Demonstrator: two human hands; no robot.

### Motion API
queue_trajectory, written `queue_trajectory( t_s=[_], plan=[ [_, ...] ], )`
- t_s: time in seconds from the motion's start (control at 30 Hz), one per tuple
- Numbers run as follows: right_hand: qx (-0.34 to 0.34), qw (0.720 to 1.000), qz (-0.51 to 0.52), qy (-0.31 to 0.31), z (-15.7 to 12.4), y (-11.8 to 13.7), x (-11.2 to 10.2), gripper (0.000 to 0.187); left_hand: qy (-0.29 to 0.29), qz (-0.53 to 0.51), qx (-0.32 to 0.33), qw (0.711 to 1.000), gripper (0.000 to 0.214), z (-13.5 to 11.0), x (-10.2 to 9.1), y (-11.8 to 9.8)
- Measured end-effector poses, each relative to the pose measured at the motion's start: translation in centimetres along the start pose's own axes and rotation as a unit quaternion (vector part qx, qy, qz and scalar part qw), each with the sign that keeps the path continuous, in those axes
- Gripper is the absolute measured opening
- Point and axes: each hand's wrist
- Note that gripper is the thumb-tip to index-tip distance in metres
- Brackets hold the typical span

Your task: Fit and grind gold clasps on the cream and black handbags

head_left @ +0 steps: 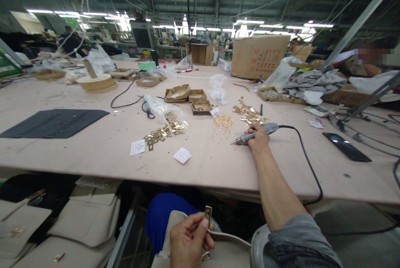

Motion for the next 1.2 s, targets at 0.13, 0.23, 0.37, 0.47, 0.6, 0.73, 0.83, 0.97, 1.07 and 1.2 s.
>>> queue_trajectory(
  t_s=[0.13, 0.23, 0.37, 0.47, 0.6, 0.73, 0.83, 0.97, 1.07, 1.2],
  plan=[
    [0.002, 1.000, -0.002, 0.001, 0.0, 0.0, -0.1, 0.022, -0.004, 0.000, 0.001, 1.000, 0.046, 0.0, 0.0, 0.0],
    [0.004, 1.000, -0.001, 0.005, 0.1, -0.1, -0.3, 0.026, -0.011, -0.002, -0.001, 1.000, 0.049, 0.0, 0.1, 0.0],
    [0.002, 1.000, 0.007, 0.017, -0.2, 0.1, -0.3, 0.033, -0.006, -0.003, 0.003, 1.000, 0.047, 0.0, 0.1, 0.2],
    [-0.002, 0.999, 0.017, 0.037, -1.2, 0.8, 0.0, 0.038, -0.003, 0.002, 0.007, 1.000, 0.047, 0.3, 0.1, 0.6],
    [-0.003, 0.997, 0.031, 0.071, -4.2, 2.5, 0.9, 0.037, 0.013, 0.020, 0.004, 1.000, 0.044, 0.8, 0.2, 0.6],
    [-0.005, 0.994, 0.035, 0.107, -10.3, 4.2, 1.1, 0.025, 0.016, 0.020, -0.003, 1.000, 0.039, 0.4, 0.5, -0.3],
    [-0.032, 0.982, 0.011, 0.184, -16.5, 4.5, 1.2, 0.022, 0.012, 0.009, -0.009, 1.000, 0.032, 0.0, 0.6, -0.6],
    [-0.078, 0.973, -0.069, 0.205, -24.7, 3.4, 1.3, 0.024, -0.004, -0.006, -0.016, 1.000, 0.028, -0.5, 0.6, -0.5],
    [-0.121, 0.966, -0.104, 0.203, -28.4, 1.7, 1.1, 0.021, -0.003, -0.015, -0.011, 1.000, 0.029, -0.8, 0.6, -0.4],
    [-0.138, 0.959, -0.116, 0.220, -30.0, 0.1, 1.1, 0.020, 0.001, -0.009, -0.005, 1.000, 0.027, -1.1, 0.4, -0.5]
  ],
)
Point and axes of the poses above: each hand's wrist, its own z-axis towards the middle knuckle, its own x-axis out of the palm, y = z × x, and after that the axes turned 7 degrees about y, right-handed
